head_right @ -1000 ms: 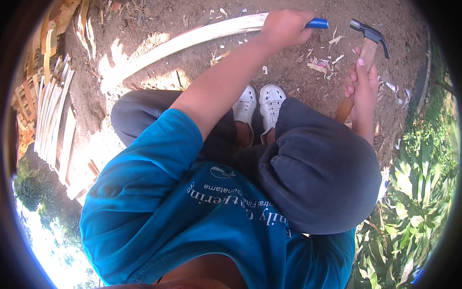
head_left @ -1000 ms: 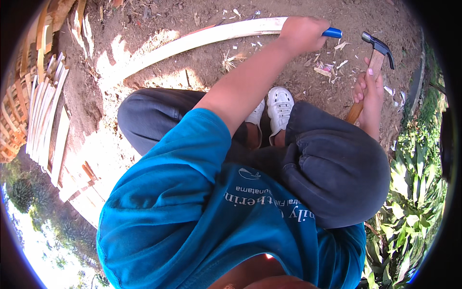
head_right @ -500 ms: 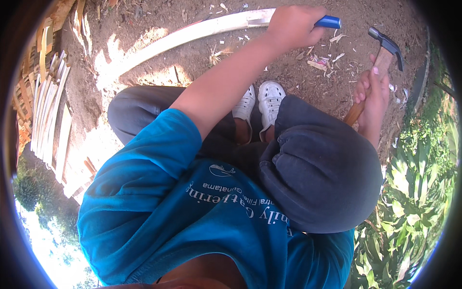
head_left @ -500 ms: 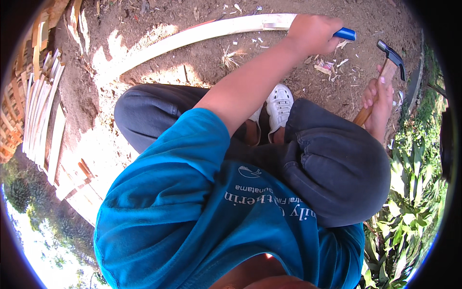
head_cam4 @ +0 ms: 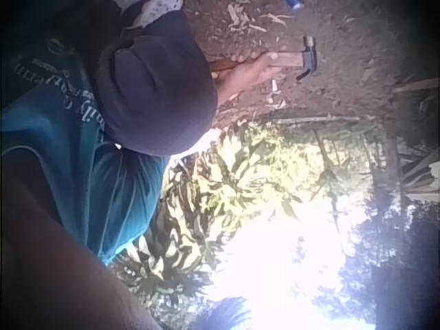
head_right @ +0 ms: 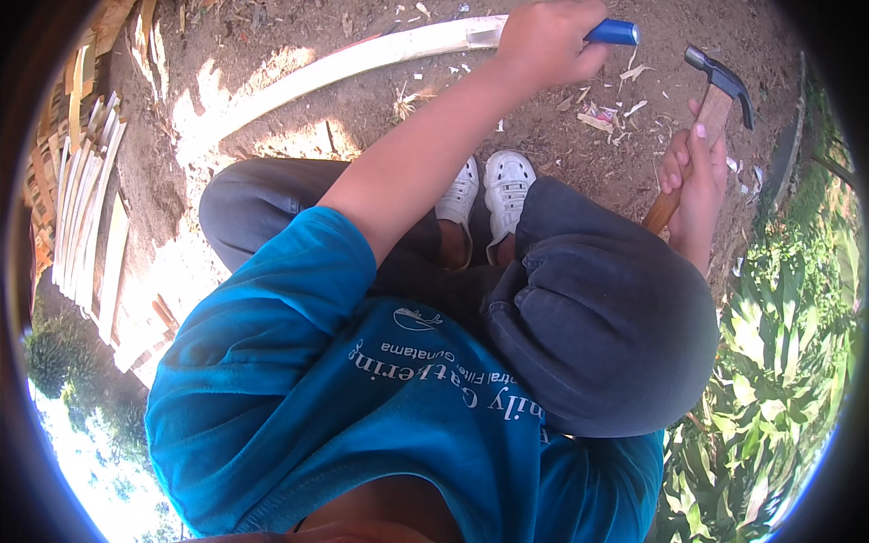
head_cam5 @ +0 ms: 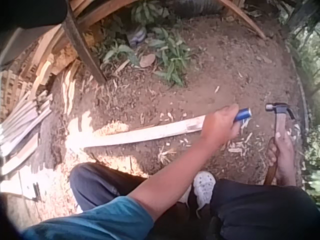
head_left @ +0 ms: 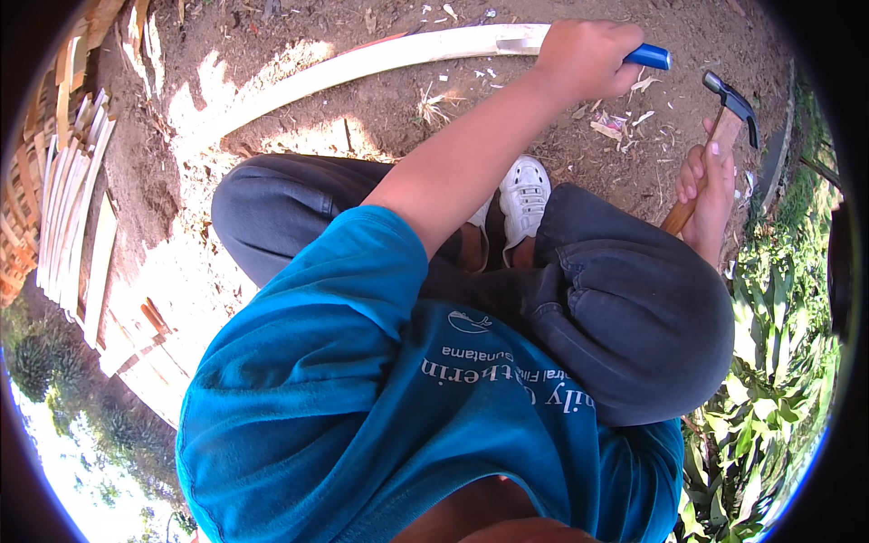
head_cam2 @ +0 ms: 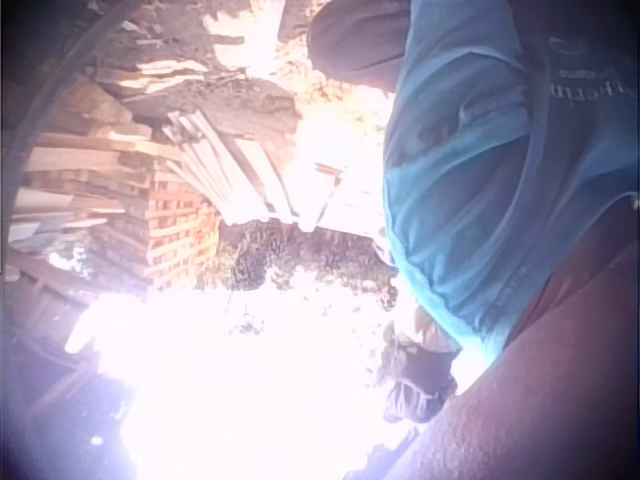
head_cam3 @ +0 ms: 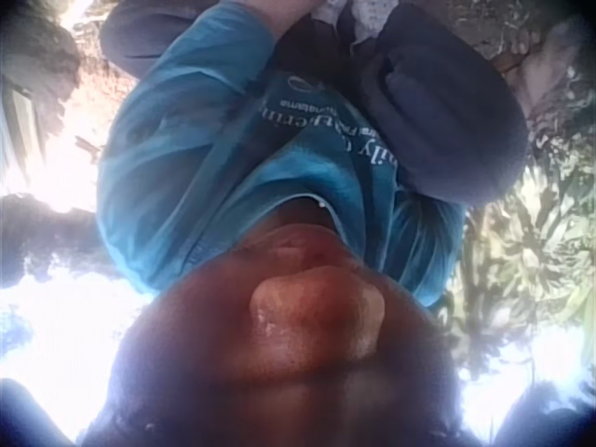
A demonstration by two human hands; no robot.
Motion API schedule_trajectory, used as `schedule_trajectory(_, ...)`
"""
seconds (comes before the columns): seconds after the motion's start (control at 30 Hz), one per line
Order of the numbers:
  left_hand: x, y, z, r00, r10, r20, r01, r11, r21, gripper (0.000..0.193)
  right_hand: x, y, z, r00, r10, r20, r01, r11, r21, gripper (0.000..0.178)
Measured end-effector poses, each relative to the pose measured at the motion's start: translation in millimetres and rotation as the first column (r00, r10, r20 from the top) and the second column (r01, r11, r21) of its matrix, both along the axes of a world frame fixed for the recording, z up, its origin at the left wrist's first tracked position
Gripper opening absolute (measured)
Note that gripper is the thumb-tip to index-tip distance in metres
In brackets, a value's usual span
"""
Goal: The person uses a small hand tool to shave and smooth the surface of a long, curved wooden plank, periodically using a hammer to tap the tool.
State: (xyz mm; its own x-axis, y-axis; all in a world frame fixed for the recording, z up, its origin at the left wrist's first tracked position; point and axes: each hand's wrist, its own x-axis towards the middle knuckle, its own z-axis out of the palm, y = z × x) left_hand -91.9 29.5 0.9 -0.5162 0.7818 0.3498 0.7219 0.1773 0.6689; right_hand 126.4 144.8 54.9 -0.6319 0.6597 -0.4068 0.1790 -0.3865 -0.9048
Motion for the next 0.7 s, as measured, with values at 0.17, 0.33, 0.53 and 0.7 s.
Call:
schedule_trajectory(0.17, -4.6, -4.0, -1.9, 1.000, -0.004, 0.023, 0.005, 1.000, -0.014, 0.020, -2.9, -2.2, 0.6, 1.000, 0.020, -0.014, -0.020, 1.000, -0.007, 0.041)
schedule_trajectory(0.33, -3.9, -0.5, -6.6, 0.998, -0.034, 0.051, 0.033, 0.999, 0.003, 0.020, -4.2, -3.6, 12.3, 1.000, -0.016, -0.022, 0.017, 0.999, 0.032, 0.041)
schedule_trajectory(0.53, -4.0, 4.3, -16.4, 0.998, -0.059, 0.016, 0.059, 0.998, 0.006, 0.019, -10.4, -10.0, -4.3, 0.980, 0.187, 0.069, -0.190, 0.982, 0.027, 0.039)
schedule_trajectory(0.7, -3.2, 4.0, -16.6, 0.999, -0.046, 0.018, 0.047, 0.999, -0.021, 0.017, -13.9, -11.3, -11.1, 1.000, -0.014, 0.017, 0.012, 0.997, 0.072, 0.039)
